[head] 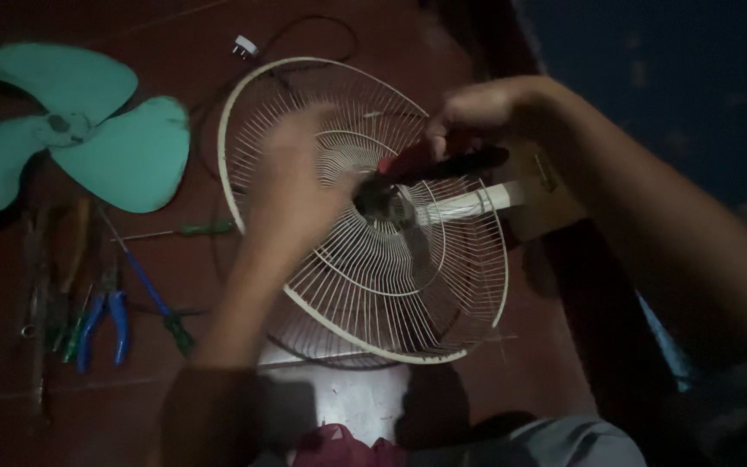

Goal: The person disassembles an electric fan by removing the front grille, fan blades, and motor housing using pliers and a screwdriver. The components are placed on the floor as they are removed.

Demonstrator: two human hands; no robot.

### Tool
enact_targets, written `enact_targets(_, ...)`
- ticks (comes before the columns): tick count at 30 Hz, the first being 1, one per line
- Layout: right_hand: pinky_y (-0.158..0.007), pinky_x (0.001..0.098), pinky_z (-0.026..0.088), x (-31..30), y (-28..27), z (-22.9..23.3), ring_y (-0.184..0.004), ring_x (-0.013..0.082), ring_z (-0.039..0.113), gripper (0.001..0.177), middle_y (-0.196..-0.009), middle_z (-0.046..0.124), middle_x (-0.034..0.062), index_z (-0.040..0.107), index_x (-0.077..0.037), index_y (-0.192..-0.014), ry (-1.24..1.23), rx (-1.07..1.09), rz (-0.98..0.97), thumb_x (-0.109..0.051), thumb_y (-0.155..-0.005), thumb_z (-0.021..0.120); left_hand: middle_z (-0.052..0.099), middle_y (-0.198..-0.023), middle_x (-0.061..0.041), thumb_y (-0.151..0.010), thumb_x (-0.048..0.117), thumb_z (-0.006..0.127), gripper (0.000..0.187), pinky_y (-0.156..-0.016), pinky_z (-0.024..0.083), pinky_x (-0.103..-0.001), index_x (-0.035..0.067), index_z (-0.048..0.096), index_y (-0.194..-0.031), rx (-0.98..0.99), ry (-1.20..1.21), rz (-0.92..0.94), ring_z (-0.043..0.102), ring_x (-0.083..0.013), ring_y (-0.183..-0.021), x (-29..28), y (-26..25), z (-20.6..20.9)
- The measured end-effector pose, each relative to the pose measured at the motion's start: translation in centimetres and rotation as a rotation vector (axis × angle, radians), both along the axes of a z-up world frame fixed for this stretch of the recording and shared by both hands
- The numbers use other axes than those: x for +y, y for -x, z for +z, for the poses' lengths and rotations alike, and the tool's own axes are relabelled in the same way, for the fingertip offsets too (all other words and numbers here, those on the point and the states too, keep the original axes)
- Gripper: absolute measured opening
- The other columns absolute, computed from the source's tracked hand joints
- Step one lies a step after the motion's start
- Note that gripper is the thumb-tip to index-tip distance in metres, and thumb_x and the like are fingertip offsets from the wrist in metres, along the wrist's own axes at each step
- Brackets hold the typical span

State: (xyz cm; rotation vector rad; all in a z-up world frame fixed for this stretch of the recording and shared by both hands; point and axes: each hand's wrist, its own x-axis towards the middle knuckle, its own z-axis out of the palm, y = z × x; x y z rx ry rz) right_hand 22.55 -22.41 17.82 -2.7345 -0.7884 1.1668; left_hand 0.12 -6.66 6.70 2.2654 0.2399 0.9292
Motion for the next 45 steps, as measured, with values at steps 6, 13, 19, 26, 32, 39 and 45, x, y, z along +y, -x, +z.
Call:
enact_targets(6, -0.061, 0.0354, 0.042, 1.1, 3.2, 3.1, -0.066, 0.0183, 0.046, 0.034, -0.078, 0.057, 0.0045, 0.080, -0.011, -0.105, 0.102, -0.205, 0.078, -0.036, -0.096, 0.059, 0.076, -0.111, -0.012, -0.097, 0.014, 0.057, 0.043, -0.092, 0.061, -0.043, 0.019, 0.063, -0.139, 0.703, 0.107, -0.345, 0.076, -0.0240, -0.099, -1.8, -7.4, 1.5)
enact_targets(13, -0.072, 0.0357, 0.053, -2.6, 1.3, 3.8, -0.083, 0.0191, 0.066, 0.018, -0.096, 0.069, 0.0095, 0.069, -0.014, -0.116, -0.559, -0.282, -0.049, -0.021, -0.099, 0.071, 0.077, -0.103, -0.009, -0.094, 0.024, 0.066, 0.035, -0.088, 0.056, -0.043, 0.016, 0.068, -0.128, 0.437, 0.162, -0.373, 0.075, -0.0185, -0.093, 0.2, -10.5, 1.1)
enact_targets(19, -0.087, 0.0363, 0.065, -4.1, -1.6, -0.3, -0.099, 0.0215, 0.075, 0.019, -0.104, 0.071, 0.0101, 0.066, -0.003, -0.105, -0.986, -0.343, 0.134, 0.007, -0.090, 0.072, 0.075, -0.095, -0.013, -0.096, 0.028, 0.066, 0.037, -0.087, 0.055, -0.044, 0.011, 0.066, -0.129, 0.502, 0.036, -0.346, 0.074, -0.0219, -0.089, 0.7, -11.0, 2.3)
enact_targets(26, -0.088, 0.0356, 0.062, -4.6, -2.2, -2.1, -0.108, 0.0229, 0.075, 0.029, -0.114, 0.070, 0.0110, 0.061, 0.000, -0.117, -1.133, -0.385, 0.158, 0.013, -0.091, 0.069, 0.073, -0.096, -0.013, -0.096, 0.030, 0.066, 0.040, -0.085, 0.055, -0.043, 0.008, 0.064, -0.130, 0.480, 0.026, -0.307, 0.074, -0.0226, -0.089, 0.7, -11.2, 2.0)
enact_targets(32, -0.084, 0.0355, 0.062, -4.8, -1.4, -3.0, -0.103, 0.0231, 0.076, 0.035, -0.109, 0.072, 0.0129, 0.063, -0.001, -0.120, -1.063, -0.464, 0.039, 0.012, -0.088, 0.070, 0.073, -0.101, -0.012, -0.097, 0.031, 0.064, 0.039, -0.087, 0.057, -0.044, 0.007, 0.062, -0.128, 0.509, 0.077, -0.289, 0.075, -0.0215, -0.095, 1.4, -11.6, 0.9)
enact_targets(39, -0.083, 0.0341, 0.062, -5.2, -1.7, -3.7, -0.106, 0.0234, 0.076, 0.036, -0.111, 0.071, 0.0154, 0.063, 0.000, -0.121, -1.089, -0.479, 0.058, 0.013, -0.088, 0.069, 0.074, -0.103, -0.013, -0.097, 0.031, 0.062, 0.042, -0.090, 0.057, -0.044, 0.009, 0.059, -0.133, 0.531, 0.076, -0.287, 0.075, -0.0220, -0.097, 0.9, -11.3, 1.2)
enact_targets(45, -0.082, 0.0337, 0.063, -5.6, -1.6, -3.9, -0.106, 0.0233, 0.077, 0.037, -0.114, 0.071, 0.0159, 0.062, -0.001, -0.123, -1.118, -0.470, 0.013, 0.011, -0.089, 0.067, 0.073, -0.100, -0.011, -0.097, 0.030, 0.060, 0.044, -0.088, 0.056, -0.043, 0.012, 0.056, -0.137, 0.560, 0.036, -0.270, 0.073, -0.0208, -0.093, -0.2, -10.7, 2.3)
